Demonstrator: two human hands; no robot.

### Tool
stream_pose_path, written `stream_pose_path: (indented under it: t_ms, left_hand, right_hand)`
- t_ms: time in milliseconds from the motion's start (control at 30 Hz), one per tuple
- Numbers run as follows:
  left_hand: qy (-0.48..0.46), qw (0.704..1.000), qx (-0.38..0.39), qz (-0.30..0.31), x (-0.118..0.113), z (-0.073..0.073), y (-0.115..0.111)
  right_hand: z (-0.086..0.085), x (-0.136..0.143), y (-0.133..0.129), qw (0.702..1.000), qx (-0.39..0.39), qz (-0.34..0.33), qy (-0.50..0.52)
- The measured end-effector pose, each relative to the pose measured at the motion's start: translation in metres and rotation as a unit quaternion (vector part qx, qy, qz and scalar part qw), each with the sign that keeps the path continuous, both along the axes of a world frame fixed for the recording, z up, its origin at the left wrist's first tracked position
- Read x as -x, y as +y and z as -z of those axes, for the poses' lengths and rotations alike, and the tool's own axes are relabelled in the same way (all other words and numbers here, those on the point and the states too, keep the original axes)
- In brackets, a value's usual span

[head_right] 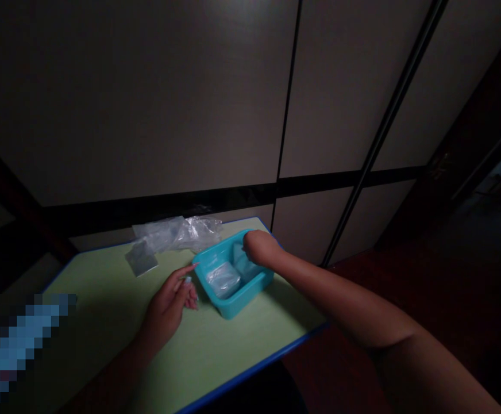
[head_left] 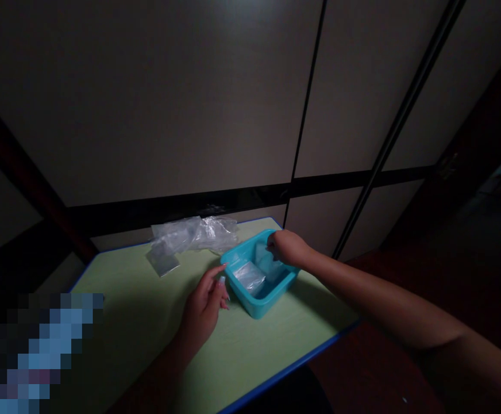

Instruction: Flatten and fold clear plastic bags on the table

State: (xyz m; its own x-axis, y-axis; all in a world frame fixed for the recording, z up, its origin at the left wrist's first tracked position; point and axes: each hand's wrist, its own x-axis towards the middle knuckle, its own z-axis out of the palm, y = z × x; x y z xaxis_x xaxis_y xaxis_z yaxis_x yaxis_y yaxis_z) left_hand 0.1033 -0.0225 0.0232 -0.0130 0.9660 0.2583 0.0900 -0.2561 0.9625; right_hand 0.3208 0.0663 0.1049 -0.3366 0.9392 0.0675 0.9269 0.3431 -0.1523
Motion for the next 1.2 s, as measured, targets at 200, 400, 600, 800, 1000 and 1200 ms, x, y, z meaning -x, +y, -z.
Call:
stream_pose_path:
  t_ms: [200,400,600,800,1000,1200]
  left_hand:
    - [0.010,0.999,-0.013,0.033,-0.003,0.006,0.000]
    - [0.015,0.999,-0.012,0.033,-0.004,0.004,0.000]
    - [0.026,0.999,-0.014,0.032,-0.003,0.005,-0.002]
    - [0.035,0.999,-0.013,0.038,-0.003,0.005,-0.002]
    - [0.018,0.998,-0.021,0.048,-0.005,0.006,-0.003]
    - [0.000,0.998,-0.017,0.055,-0.007,0.007,-0.006]
  right_hand:
    - [-0.006,-0.002,0.003,0.997,0.066,0.013,0.026]
    - [0.007,0.001,0.005,0.997,0.009,0.025,-0.077]
    - [0.010,0.006,0.000,0.988,-0.025,0.021,-0.149]
    - [0.004,0.012,-0.006,0.980,-0.074,0.052,-0.176]
    - [-0.014,0.003,0.000,0.977,-0.068,-0.073,-0.187]
    - [-0.015,0.006,0.009,0.949,0.019,-0.197,-0.245]
